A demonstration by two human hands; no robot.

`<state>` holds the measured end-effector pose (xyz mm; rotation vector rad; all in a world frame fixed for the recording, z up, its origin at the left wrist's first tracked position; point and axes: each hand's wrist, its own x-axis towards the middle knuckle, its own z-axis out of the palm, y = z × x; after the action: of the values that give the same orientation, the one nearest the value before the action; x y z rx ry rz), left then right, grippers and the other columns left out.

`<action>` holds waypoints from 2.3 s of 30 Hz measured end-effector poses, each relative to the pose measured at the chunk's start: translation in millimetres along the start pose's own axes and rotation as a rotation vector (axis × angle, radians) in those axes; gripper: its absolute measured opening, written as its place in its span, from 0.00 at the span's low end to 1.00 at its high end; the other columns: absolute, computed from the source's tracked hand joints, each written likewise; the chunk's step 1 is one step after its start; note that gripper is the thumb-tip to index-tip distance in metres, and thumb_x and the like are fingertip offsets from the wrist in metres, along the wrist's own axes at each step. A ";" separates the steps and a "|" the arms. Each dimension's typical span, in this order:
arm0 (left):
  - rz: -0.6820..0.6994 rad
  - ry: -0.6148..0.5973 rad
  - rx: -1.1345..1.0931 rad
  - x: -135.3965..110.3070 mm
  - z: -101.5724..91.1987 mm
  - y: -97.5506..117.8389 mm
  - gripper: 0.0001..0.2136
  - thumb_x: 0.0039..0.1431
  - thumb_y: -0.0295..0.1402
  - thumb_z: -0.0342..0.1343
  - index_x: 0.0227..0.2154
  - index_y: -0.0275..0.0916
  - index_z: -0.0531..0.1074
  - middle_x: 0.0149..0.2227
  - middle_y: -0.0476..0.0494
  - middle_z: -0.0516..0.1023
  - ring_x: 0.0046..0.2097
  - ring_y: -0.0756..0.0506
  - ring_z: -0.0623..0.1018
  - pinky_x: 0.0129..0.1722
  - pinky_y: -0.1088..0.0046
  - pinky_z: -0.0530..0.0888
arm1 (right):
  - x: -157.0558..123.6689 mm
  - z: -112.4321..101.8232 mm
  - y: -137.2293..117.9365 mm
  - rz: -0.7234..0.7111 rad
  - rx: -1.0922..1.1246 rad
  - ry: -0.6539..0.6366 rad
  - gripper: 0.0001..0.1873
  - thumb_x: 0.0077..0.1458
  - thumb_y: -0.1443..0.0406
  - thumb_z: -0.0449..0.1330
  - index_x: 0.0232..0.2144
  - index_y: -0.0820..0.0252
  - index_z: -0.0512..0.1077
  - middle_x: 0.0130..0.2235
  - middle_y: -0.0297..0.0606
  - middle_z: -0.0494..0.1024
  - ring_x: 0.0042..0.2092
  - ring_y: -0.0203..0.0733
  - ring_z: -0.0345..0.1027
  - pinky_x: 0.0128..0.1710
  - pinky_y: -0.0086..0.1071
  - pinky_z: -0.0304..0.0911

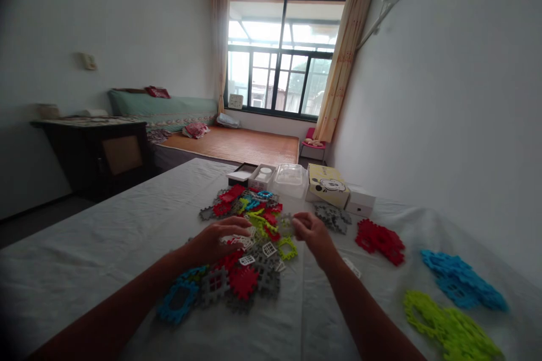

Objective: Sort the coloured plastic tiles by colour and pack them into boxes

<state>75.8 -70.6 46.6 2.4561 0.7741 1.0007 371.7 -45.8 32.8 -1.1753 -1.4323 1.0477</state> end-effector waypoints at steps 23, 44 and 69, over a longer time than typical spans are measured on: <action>0.072 -0.361 0.068 -3.9 2.6 18.7 0.26 0.42 0.45 0.67 0.46 0.45 0.74 0.47 0.43 0.74 0.47 0.42 0.73 0.49 0.69 0.69 | -40.0 38.0 -39.1 -0.278 -0.714 -0.718 0.26 0.35 0.60 0.70 0.41 0.53 0.71 0.40 0.36 0.74 0.33 0.38 0.66 0.32 0.31 0.60; 0.040 -0.348 0.149 -3.0 0.7 18.3 0.18 0.48 0.47 0.63 0.41 0.46 0.77 0.39 0.46 0.76 0.40 0.45 0.74 0.42 0.74 0.69 | -18.6 44.2 1.0 -0.089 -0.264 -0.231 0.22 0.46 0.52 0.63 0.40 0.60 0.72 0.30 0.34 0.74 0.32 0.38 0.68 0.31 0.30 0.65; -0.196 -0.118 0.492 -4.5 -3.2 -4.2 0.14 0.51 0.33 0.59 0.43 0.47 0.74 0.50 0.46 0.71 0.49 0.42 0.72 0.47 0.69 0.69 | 39.9 -76.7 37.2 -0.016 0.008 0.588 0.22 0.42 0.63 0.62 0.43 0.58 0.68 0.47 0.42 0.73 0.38 0.40 0.72 0.38 0.33 0.71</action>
<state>69.4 -69.7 44.3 2.7337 1.3185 0.6420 450.4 2.5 14.9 -1.3237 -0.9688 0.6174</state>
